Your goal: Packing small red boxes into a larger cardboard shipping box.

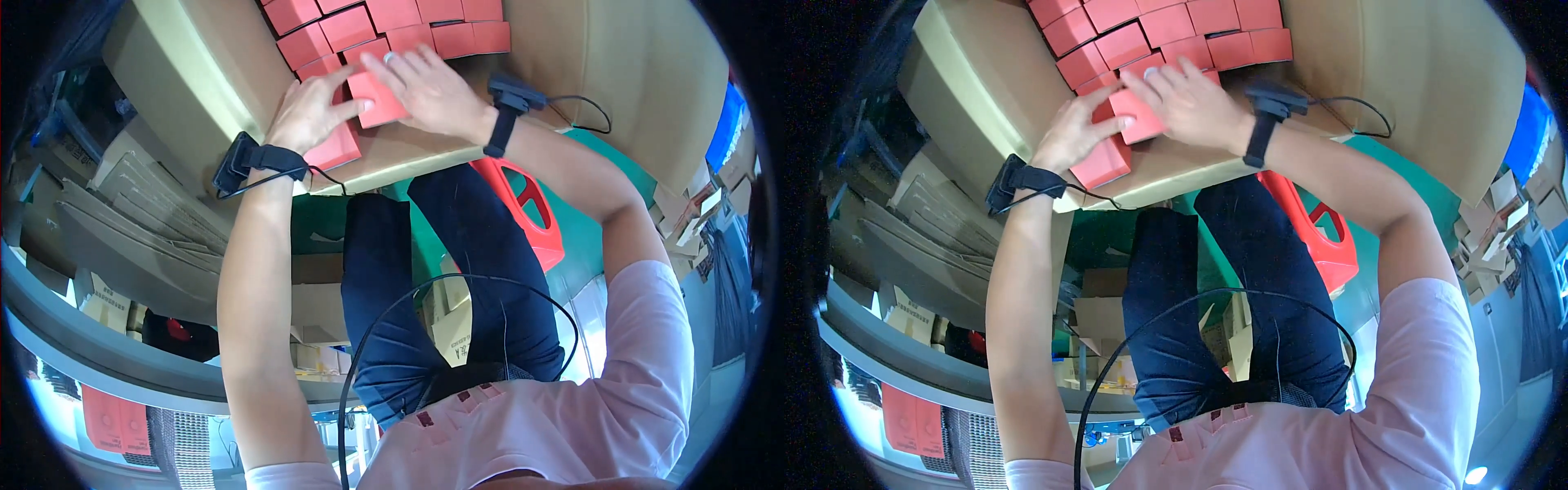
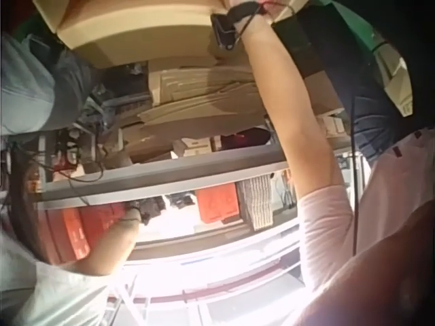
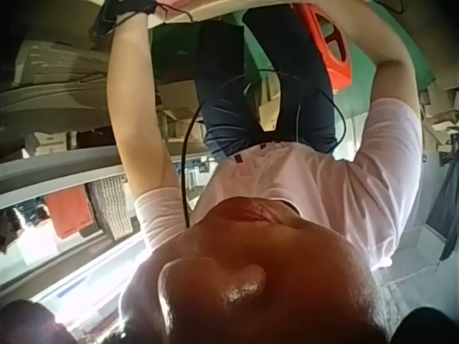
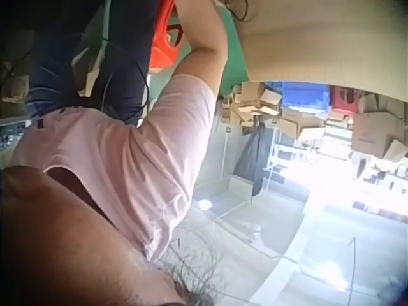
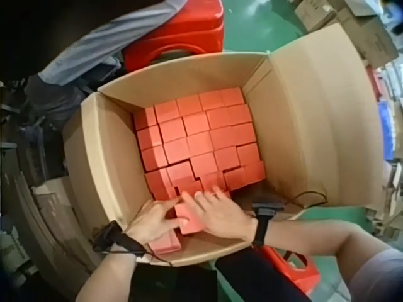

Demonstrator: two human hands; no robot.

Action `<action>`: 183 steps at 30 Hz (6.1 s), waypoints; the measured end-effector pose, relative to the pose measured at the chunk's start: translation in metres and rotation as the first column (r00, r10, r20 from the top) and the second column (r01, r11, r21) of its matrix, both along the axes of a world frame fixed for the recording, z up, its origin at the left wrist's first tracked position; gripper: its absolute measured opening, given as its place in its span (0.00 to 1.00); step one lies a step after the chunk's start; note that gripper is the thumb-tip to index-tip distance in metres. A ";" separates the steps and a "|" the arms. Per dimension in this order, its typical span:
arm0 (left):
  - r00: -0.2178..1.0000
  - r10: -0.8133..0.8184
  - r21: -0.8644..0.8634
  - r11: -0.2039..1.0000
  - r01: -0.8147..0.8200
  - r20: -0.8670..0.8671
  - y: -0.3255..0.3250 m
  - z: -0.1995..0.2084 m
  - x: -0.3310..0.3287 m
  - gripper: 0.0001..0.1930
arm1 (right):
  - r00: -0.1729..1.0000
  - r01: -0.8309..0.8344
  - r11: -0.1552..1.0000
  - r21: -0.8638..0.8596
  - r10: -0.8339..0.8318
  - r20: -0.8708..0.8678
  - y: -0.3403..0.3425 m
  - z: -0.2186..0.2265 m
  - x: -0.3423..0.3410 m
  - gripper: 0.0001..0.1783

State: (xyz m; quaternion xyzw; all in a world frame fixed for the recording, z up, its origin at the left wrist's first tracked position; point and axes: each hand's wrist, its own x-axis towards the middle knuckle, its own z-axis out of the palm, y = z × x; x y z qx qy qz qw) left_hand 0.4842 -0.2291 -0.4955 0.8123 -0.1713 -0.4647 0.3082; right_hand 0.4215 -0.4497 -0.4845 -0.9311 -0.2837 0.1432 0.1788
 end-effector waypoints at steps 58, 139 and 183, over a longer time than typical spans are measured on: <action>0.210 0.977 -0.286 0.192 -0.939 -0.036 -0.036 0.134 -0.060 0.35 | 0.869 0.295 0.955 0.008 -0.265 -0.419 0.025 -0.049 -0.028 0.32; 0.986 0.029 0.116 0.992 -0.048 0.165 0.001 -0.001 -0.047 0.31 | 0.965 0.256 0.960 0.112 -0.247 -0.087 0.057 -0.111 0.059 0.23; 0.906 -0.044 0.317 0.929 0.192 -0.420 -0.084 0.026 -0.047 0.47 | 0.416 0.423 0.863 -0.277 -0.457 -0.786 -0.062 -0.147 -0.018 0.50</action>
